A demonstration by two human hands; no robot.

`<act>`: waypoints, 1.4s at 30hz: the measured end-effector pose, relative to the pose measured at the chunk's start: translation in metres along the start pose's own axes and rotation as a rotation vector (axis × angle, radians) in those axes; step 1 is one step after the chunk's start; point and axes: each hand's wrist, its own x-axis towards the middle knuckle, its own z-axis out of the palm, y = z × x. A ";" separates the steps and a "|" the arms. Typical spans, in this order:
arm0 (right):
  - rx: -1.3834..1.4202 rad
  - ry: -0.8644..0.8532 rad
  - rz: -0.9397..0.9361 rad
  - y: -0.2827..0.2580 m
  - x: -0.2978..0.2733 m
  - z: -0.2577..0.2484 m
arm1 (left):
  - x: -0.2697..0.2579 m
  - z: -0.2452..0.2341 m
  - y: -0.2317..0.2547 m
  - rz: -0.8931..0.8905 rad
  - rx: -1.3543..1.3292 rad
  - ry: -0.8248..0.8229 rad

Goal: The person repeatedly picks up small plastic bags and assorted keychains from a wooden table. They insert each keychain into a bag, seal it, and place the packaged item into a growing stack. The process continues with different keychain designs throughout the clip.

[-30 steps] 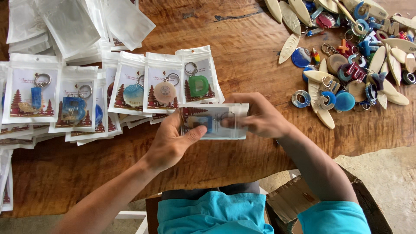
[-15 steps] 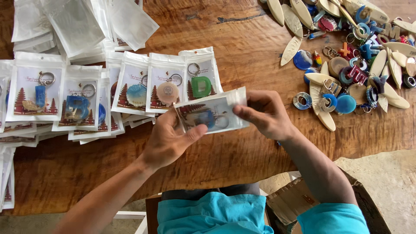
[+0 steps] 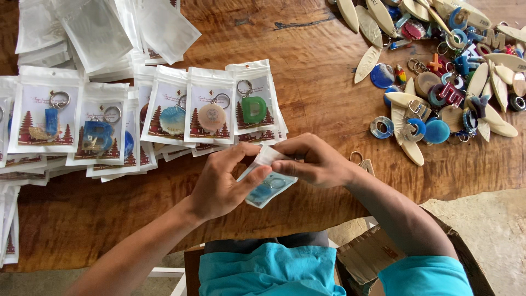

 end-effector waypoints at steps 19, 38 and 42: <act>-0.135 0.020 -0.008 0.007 0.002 -0.006 | 0.007 -0.009 0.012 -0.022 0.022 0.071; -0.154 -0.010 0.058 0.002 0.003 -0.011 | 0.007 -0.040 0.021 0.060 0.212 0.019; -0.246 0.002 0.131 0.001 0.007 -0.004 | -0.004 -0.062 0.039 0.101 0.221 0.060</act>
